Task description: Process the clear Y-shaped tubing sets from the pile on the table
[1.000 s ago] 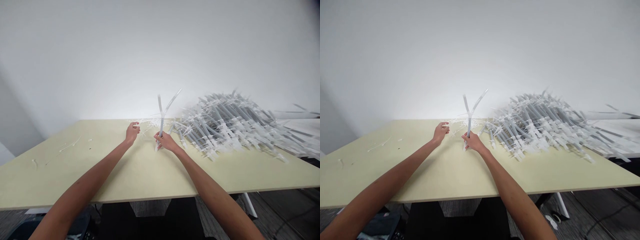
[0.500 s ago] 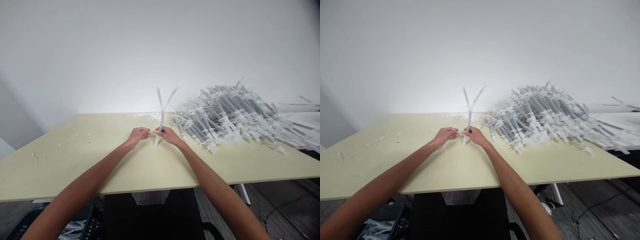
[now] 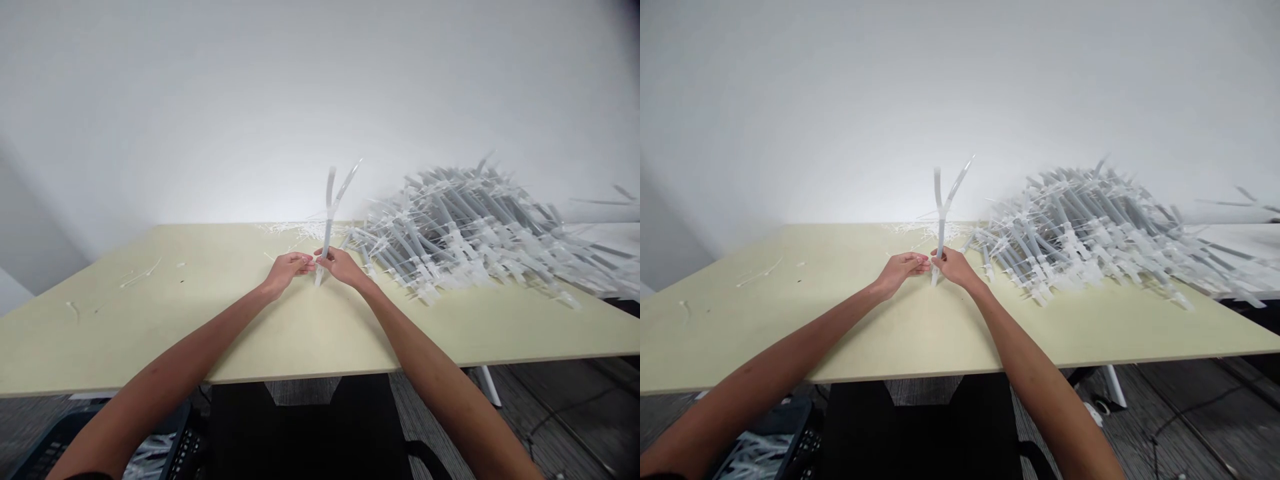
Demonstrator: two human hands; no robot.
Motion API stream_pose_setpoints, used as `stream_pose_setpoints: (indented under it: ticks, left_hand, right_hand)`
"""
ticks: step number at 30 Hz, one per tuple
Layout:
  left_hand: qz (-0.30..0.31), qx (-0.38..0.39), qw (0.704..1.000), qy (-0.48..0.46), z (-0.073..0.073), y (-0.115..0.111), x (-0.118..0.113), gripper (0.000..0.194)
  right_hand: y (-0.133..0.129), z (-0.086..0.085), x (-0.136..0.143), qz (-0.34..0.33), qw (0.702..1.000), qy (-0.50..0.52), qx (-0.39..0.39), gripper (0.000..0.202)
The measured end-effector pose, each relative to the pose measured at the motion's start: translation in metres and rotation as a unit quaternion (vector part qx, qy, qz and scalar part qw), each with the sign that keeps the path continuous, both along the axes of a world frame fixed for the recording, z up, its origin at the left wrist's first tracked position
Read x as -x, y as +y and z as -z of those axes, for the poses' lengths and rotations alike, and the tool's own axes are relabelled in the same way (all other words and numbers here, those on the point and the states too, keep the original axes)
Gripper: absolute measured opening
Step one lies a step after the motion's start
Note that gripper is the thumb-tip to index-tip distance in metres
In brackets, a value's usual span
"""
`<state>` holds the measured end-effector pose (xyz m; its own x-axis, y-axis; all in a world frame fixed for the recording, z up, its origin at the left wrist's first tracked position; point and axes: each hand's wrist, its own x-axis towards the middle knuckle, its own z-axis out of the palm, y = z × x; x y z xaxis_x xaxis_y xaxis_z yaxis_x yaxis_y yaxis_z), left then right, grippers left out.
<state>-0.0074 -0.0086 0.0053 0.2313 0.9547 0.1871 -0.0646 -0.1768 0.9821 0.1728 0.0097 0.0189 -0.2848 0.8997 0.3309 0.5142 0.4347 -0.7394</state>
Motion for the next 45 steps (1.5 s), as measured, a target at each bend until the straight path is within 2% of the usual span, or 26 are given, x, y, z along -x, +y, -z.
stream_pose_setpoints:
  ticks: [6,10,18,27,35,40,45]
  left_hand:
    - [-0.004,-0.004,1.0,0.0,-0.001,-0.004,-0.008,0.033]
    - [-0.017,-0.019,1.0,-0.006,-0.001,-0.004,-0.009,0.031]
    - [-0.065,-0.04,0.997,-0.019,-0.004,-0.001,-0.004,0.032]
    - [-0.07,-0.042,0.997,0.016,0.0,-0.002,-0.01,0.027]
    - [-0.063,-0.045,0.995,0.069,-0.001,-0.004,-0.011,0.021]
    - [-0.052,-0.046,0.995,0.072,0.0,-0.005,-0.011,0.021]
    - [-0.049,-0.038,0.995,0.08,0.001,-0.005,-0.012,0.019]
  right_hand:
    - [0.0,-0.002,0.001,-0.036,0.999,0.019,-0.019,0.027]
    - [0.0,-0.002,0.002,-0.073,0.992,0.103,0.031,0.033]
    - [-0.001,-0.002,0.002,-0.046,0.975,0.214,0.028,0.033]
    - [0.005,0.0,-0.001,-0.035,0.992,0.119,0.011,0.023]
    - [0.0,-0.011,-0.01,-0.015,1.0,0.026,0.002,0.023]
    - [-0.001,-0.014,-0.019,-0.038,0.999,-0.022,-0.014,0.02]
    - [-0.002,-0.013,-0.025,-0.055,0.996,-0.069,0.022,0.024]
